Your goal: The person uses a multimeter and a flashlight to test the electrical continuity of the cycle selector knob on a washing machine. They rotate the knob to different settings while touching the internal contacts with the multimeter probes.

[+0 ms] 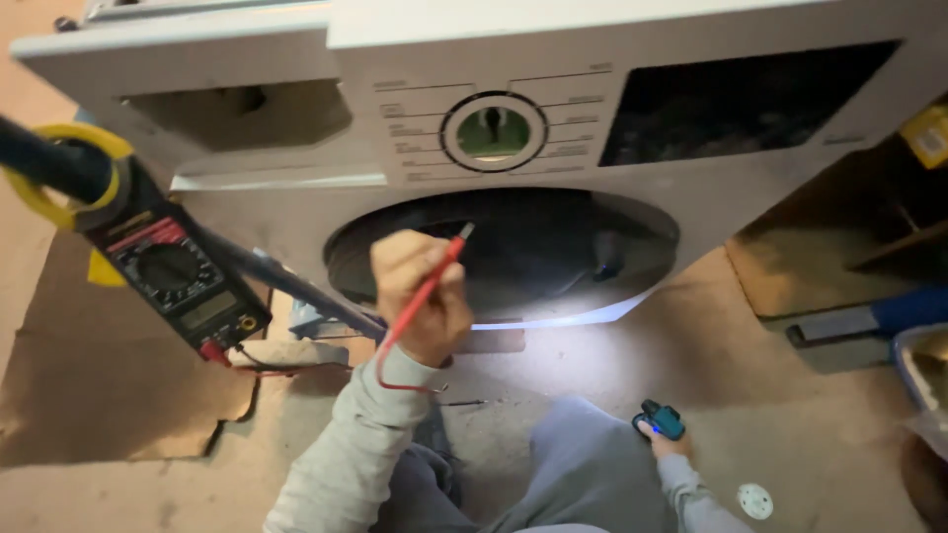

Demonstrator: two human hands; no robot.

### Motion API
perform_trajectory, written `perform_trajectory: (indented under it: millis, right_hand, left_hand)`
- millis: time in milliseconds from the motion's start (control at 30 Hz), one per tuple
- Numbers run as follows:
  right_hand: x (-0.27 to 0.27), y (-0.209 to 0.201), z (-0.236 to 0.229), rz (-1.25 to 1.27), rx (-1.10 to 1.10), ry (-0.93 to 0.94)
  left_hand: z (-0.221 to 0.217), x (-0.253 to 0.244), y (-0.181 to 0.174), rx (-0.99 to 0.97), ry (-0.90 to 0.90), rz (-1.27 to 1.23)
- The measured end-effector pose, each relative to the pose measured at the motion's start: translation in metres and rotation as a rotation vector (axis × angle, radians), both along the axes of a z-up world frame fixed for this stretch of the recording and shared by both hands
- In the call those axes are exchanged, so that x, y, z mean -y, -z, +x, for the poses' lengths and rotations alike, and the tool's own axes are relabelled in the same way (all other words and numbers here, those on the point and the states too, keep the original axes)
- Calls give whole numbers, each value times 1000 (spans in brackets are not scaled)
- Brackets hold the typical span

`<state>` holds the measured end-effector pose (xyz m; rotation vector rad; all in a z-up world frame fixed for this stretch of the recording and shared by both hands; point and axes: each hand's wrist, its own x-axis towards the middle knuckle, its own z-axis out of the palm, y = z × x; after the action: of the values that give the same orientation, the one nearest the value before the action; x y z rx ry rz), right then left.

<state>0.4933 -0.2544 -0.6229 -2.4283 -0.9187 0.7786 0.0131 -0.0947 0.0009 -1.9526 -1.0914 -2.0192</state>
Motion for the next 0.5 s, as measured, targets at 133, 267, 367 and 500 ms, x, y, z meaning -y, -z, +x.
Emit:
perform_trajectory:
  millis: [133,267,367,500]
  right_hand:
    - [-7,-25,-9,40,-17,-28]
    - [-17,-108,-29,220,-76,-140]
    - [-48,-188,-34,435,-197,-263]
    - [-68,-372,-45,779,-430,-650]
  left_hand:
    - [-3,16,12,-28,53,13]
    - [-9,22,25,-84,106,23]
    - [-15,17,35,-158,236,90]
    - [-17,31,16,-258,182,109]
